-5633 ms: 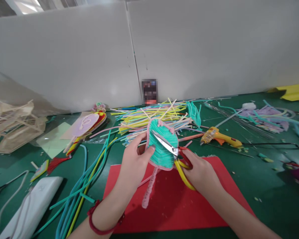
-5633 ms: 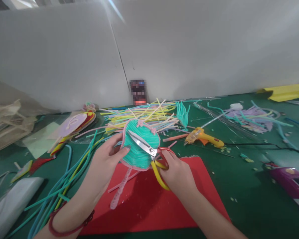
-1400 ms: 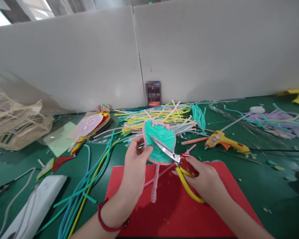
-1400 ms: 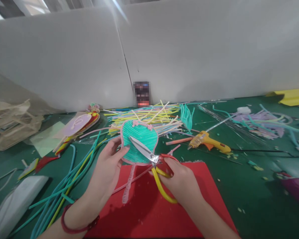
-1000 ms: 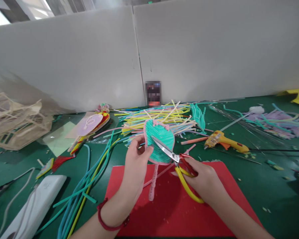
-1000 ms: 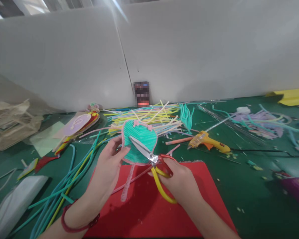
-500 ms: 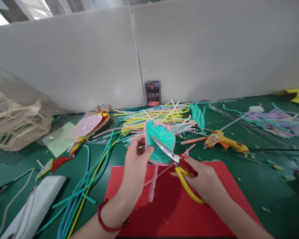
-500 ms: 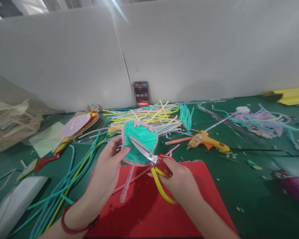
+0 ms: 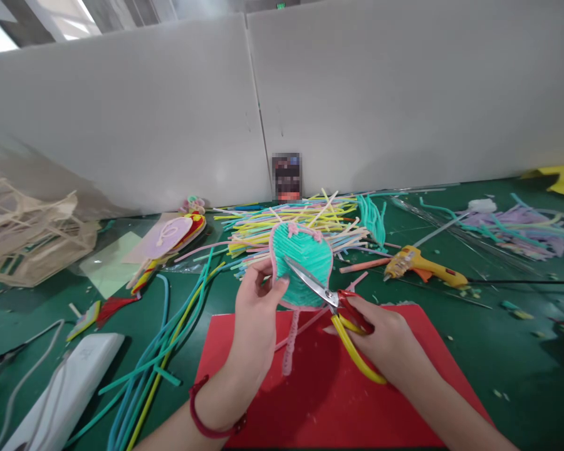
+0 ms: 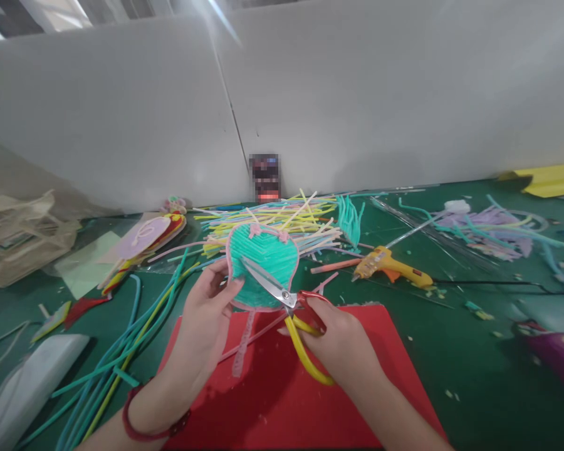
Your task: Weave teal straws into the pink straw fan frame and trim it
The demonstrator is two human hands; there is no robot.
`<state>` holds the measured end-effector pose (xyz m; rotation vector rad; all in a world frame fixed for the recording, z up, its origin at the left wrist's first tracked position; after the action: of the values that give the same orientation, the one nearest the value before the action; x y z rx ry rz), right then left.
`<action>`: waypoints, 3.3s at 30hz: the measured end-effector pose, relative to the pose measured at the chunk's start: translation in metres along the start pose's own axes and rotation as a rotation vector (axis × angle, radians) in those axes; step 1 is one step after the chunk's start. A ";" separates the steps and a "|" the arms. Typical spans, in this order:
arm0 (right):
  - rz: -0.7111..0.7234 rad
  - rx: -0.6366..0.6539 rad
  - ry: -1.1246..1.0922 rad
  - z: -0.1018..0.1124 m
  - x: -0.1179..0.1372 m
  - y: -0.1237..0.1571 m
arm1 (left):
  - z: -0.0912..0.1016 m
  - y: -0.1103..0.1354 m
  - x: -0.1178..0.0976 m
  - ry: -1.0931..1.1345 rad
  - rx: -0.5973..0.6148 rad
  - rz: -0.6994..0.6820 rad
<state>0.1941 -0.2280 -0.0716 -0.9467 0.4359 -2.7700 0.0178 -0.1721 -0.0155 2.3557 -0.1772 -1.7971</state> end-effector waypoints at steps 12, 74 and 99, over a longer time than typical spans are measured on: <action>0.107 -0.119 0.264 0.003 -0.001 0.002 | 0.000 0.002 0.001 0.129 -0.006 0.038; -0.073 -0.040 0.002 -0.012 -0.002 0.006 | -0.003 0.004 0.002 0.098 -0.015 0.051; -0.409 -0.371 -0.783 0.012 0.007 -0.010 | -0.013 0.012 0.014 0.163 0.182 0.245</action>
<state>0.1954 -0.2230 -0.0552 -2.2876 0.6731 -2.3547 0.0344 -0.1855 -0.0226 2.4604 -0.6019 -1.5271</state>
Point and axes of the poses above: each hand's wrist, its own y-axis away from the middle knuckle, its own z-axis out of the back of the hand, x = y × z, the point moved 2 cm from there along -y, towards the middle knuckle, and after that the axes turned 10 degrees about z, right-handed, at the moved point
